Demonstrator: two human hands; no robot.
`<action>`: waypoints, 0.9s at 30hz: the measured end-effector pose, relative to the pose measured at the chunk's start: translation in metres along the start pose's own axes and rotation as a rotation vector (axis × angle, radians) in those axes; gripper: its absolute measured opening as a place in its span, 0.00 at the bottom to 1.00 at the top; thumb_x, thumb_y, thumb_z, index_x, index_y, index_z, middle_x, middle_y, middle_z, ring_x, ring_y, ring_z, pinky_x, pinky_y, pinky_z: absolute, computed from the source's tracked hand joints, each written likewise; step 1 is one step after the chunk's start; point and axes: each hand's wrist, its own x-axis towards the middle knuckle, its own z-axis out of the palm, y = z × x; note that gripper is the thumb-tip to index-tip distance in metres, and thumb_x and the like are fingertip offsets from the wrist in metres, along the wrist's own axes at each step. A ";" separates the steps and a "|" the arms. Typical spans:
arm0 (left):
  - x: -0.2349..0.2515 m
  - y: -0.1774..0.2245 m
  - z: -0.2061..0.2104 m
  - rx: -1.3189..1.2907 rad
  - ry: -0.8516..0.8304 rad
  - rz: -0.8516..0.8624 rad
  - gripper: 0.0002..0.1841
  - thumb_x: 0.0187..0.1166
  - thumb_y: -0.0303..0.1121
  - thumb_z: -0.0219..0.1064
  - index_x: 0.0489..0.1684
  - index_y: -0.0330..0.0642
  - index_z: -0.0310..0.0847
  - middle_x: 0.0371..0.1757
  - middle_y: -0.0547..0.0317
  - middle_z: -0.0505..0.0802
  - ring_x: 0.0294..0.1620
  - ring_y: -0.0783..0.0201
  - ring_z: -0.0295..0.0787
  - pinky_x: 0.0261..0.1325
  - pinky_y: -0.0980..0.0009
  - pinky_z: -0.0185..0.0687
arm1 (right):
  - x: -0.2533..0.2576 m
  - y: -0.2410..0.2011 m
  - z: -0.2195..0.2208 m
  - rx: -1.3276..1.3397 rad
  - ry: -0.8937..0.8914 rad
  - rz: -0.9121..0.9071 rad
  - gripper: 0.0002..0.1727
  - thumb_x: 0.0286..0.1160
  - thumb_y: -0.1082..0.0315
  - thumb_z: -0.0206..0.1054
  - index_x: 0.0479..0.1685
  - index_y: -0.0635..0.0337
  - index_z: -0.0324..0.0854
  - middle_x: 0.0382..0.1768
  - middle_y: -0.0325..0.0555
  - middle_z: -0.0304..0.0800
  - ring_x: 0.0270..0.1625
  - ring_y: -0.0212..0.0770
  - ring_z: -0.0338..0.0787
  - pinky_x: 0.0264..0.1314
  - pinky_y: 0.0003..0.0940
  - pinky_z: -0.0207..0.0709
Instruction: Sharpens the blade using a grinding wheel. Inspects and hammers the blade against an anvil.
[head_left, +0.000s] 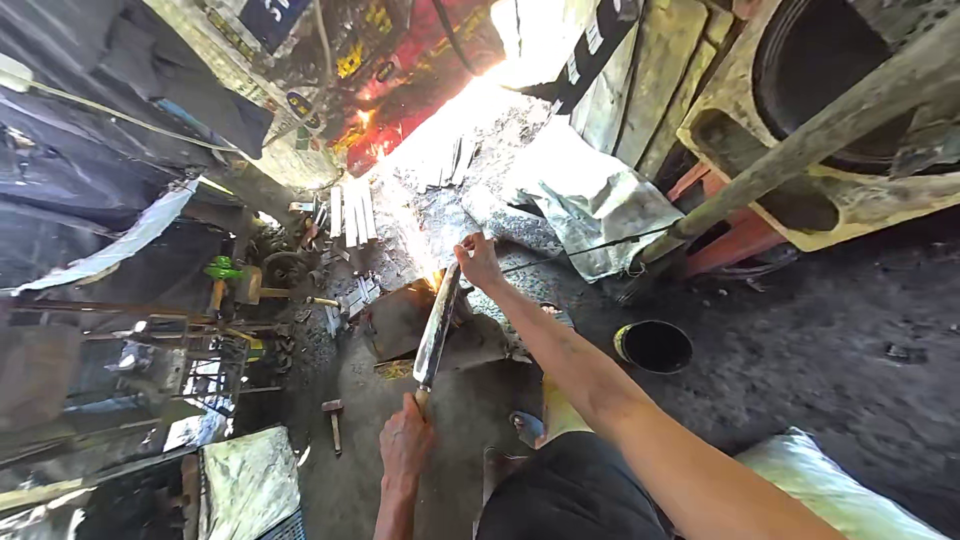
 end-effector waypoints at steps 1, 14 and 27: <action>-0.012 -0.009 0.002 -0.082 -0.014 0.013 0.20 0.74 0.42 0.65 0.63 0.49 0.80 0.40 0.51 0.95 0.44 0.48 0.95 0.46 0.44 0.89 | -0.011 -0.005 0.001 -0.016 -0.014 0.000 0.26 0.84 0.50 0.63 0.66 0.64 0.79 0.63 0.64 0.84 0.69 0.63 0.83 0.71 0.61 0.79; -0.132 -0.079 0.033 -2.305 -1.209 0.601 0.27 0.76 0.37 0.71 0.74 0.39 0.75 0.22 0.57 0.85 0.12 0.63 0.81 0.13 0.69 0.80 | -0.119 -0.122 -0.078 0.092 -0.131 -0.090 0.20 0.80 0.51 0.70 0.45 0.63 0.83 0.35 0.50 0.85 0.36 0.43 0.84 0.42 0.47 0.80; -0.124 -0.073 -0.021 -1.475 -0.322 0.396 0.30 0.70 0.37 0.75 0.73 0.43 0.75 0.24 0.55 0.82 0.12 0.63 0.75 0.12 0.66 0.76 | -0.077 -0.107 -0.058 0.233 -0.260 0.039 0.18 0.81 0.50 0.69 0.51 0.56 0.82 0.29 0.40 0.78 0.20 0.32 0.70 0.22 0.30 0.67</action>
